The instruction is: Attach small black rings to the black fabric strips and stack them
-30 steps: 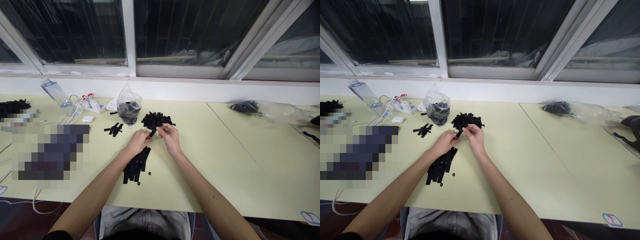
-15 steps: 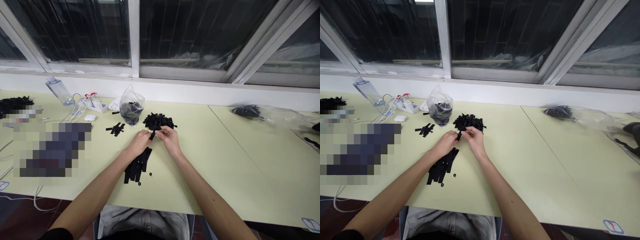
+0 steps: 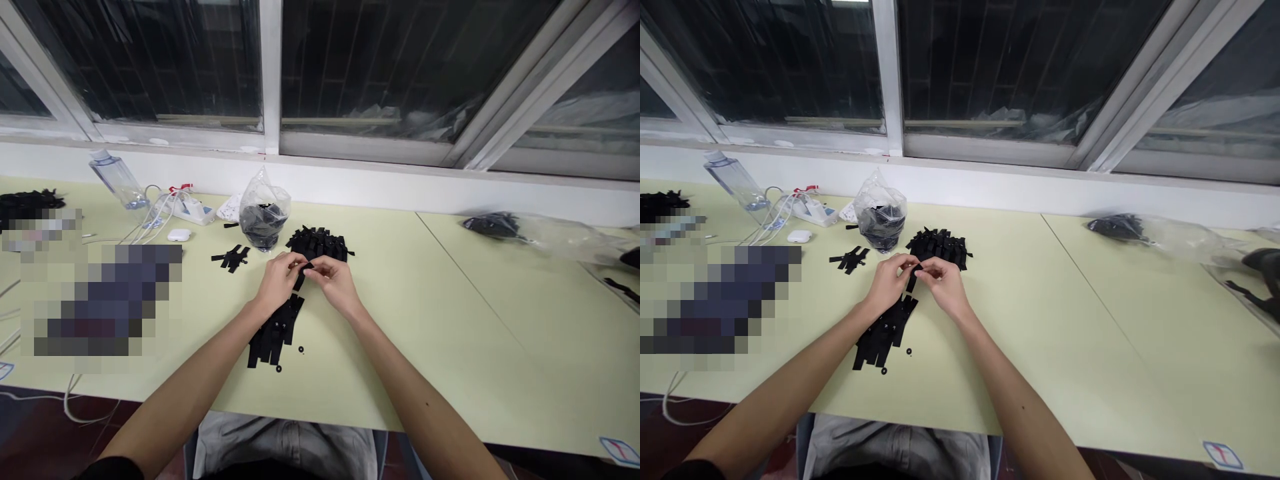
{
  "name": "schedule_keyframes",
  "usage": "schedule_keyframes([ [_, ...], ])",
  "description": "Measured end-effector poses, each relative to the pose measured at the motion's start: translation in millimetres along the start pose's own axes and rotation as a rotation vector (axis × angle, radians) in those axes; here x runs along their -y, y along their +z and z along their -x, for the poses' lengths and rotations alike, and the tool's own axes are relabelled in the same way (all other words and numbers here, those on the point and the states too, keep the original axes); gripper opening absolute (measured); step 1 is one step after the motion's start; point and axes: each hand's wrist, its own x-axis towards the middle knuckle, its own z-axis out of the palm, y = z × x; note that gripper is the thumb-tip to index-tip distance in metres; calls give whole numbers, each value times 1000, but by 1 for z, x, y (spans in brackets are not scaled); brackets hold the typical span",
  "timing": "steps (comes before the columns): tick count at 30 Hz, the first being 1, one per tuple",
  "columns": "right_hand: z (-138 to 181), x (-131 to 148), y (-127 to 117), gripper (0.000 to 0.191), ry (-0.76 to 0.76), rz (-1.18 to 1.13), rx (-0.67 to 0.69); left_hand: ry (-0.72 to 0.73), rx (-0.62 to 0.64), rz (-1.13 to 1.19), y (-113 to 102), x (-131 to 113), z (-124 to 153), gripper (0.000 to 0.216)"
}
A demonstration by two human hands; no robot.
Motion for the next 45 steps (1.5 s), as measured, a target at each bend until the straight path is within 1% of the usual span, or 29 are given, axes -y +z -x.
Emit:
schedule_keyframes([
  [2,-1,0,-1,18,-25,74,-85,-41,5,85,2,-2,1,15],
  [5,0,0,-1,15,-51,152,-140,-82,5,178,3,-2,0,15],
  [12,3,2,1,15,-62,228,-163,-92,42,257,4,1,-1,18],
  [23,7,10,4,15,-123,394,-179,-63,50,242,2,3,-1,19],
  [29,9,8,3,10,-169,468,-214,-95,45,285,1,1,0,22],
  [38,7,1,1,17,-132,519,-222,-141,40,365,1,-4,2,27],
  [45,8,2,0,15,-130,513,-201,-135,34,384,1,-4,2,26],
])
